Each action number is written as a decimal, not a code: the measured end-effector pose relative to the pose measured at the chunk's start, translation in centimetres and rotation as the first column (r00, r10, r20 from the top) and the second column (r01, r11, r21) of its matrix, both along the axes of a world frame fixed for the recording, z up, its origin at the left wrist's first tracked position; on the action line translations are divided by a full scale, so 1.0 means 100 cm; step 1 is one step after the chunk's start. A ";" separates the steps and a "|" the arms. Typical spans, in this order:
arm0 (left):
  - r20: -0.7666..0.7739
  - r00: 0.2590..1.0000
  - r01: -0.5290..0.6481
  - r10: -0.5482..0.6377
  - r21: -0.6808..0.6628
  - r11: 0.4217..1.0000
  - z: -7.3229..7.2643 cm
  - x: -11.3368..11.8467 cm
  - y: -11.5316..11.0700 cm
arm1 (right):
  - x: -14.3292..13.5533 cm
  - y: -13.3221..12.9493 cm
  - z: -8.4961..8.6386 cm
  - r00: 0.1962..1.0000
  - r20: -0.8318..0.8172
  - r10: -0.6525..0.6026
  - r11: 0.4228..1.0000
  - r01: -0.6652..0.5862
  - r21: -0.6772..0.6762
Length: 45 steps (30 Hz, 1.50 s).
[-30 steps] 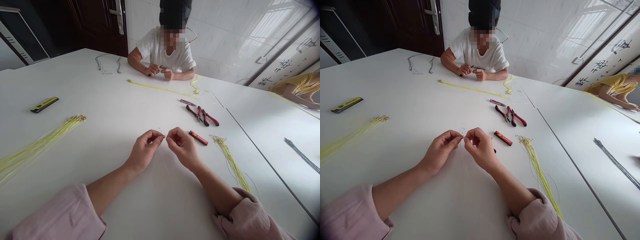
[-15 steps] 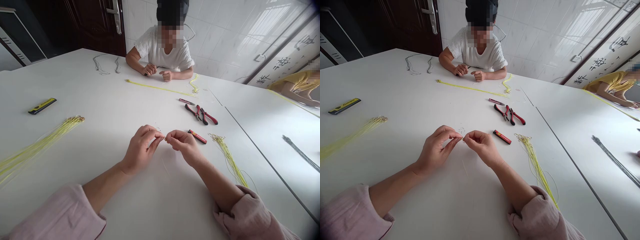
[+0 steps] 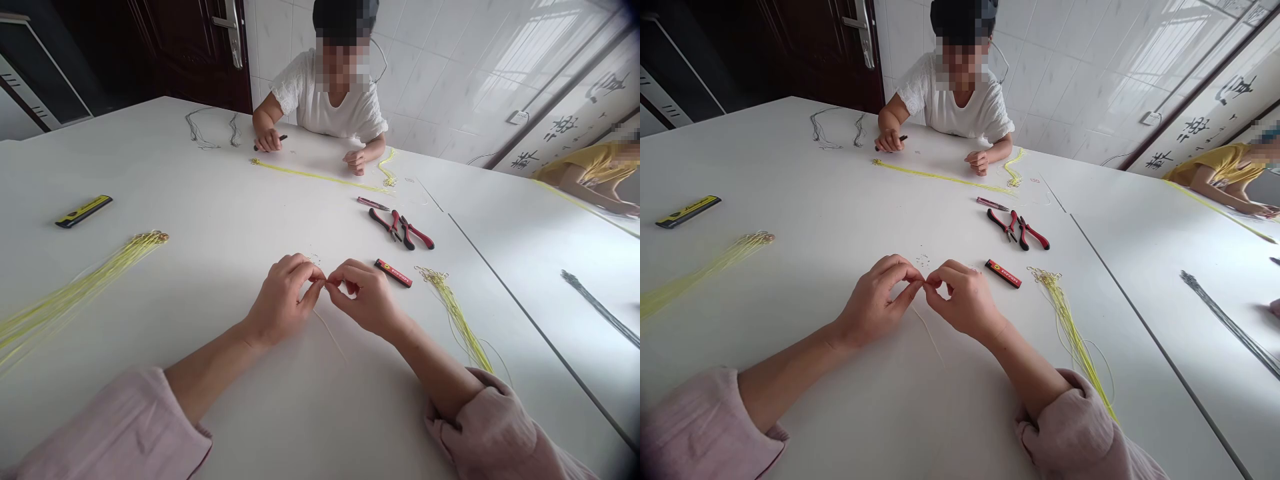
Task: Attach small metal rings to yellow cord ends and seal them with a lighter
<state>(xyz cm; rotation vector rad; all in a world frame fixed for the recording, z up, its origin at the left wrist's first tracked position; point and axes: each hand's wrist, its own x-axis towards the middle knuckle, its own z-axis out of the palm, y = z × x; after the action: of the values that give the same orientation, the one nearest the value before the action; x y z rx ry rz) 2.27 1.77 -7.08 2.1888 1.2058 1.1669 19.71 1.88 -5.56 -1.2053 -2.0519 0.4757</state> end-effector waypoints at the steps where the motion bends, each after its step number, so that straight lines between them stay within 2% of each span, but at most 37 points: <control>1: -0.007 1.000 0.000 0.000 -0.025 1.000 0.000 0.000 0.000 | -0.001 0.000 -0.001 0.999 0.045 0.001 0.998 -0.004 0.061; 4: -0.018 1.000 0.000 -0.002 -0.105 0.994 -0.001 0.001 -0.001 | -0.002 0.000 -0.003 0.985 0.173 -0.009 0.981 -0.025 0.194; 8: 0.020 1.000 0.022 -0.018 -0.196 0.980 -0.001 0.002 -0.002 | -0.003 0.001 -0.006 0.973 0.232 -0.015 0.974 -0.038 0.224; 10: 0.062 0.998 0.036 -0.022 -0.229 0.973 -0.001 0.002 -0.002 | -0.004 0.000 -0.008 0.986 0.165 -0.009 0.985 -0.020 0.170; 13: 0.106 0.994 0.038 -0.009 -0.279 0.960 0.001 0.002 -0.003 | -0.005 0.000 -0.009 1.000 -0.002 -0.013 1.000 0.013 0.004; 17: 0.169 0.986 0.044 0.014 -0.339 0.940 0.002 0.002 -0.004 | -0.006 0.001 -0.007 0.979 -0.182 -0.095 0.981 0.061 -0.182; 20: 0.238 0.971 0.093 0.004 -0.392 0.915 0.003 0.004 -0.005 | -0.009 0.001 -0.007 0.945 -0.283 -0.166 0.959 0.088 -0.270; 23: 0.281 0.959 0.152 -0.028 -0.429 0.890 0.005 0.006 -0.007 | -0.012 0.000 -0.007 0.928 -0.323 -0.185 0.947 0.080 -0.312; 29: 0.287 0.958 0.157 -0.015 -0.482 0.862 0.007 0.005 -0.006 | -0.013 -0.001 -0.009 0.940 -0.296 -0.168 0.967 0.099 -0.236; 37: 0.223 0.975 0.132 -0.013 -0.529 0.838 0.010 0.004 -0.008 | -0.014 -0.002 -0.011 0.969 -0.206 -0.138 0.990 0.136 -0.020; 45: 0.199 0.979 0.060 0.049 -0.504 0.862 0.009 0.005 -0.008 | -0.015 -0.004 -0.011 0.974 -0.198 -0.115 0.993 0.117 0.000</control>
<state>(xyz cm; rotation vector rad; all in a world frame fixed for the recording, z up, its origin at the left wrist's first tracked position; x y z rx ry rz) 2.73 1.00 -6.14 1.6337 1.2431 0.9103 18.26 1.48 -6.65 -1.2132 -1.8036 0.5056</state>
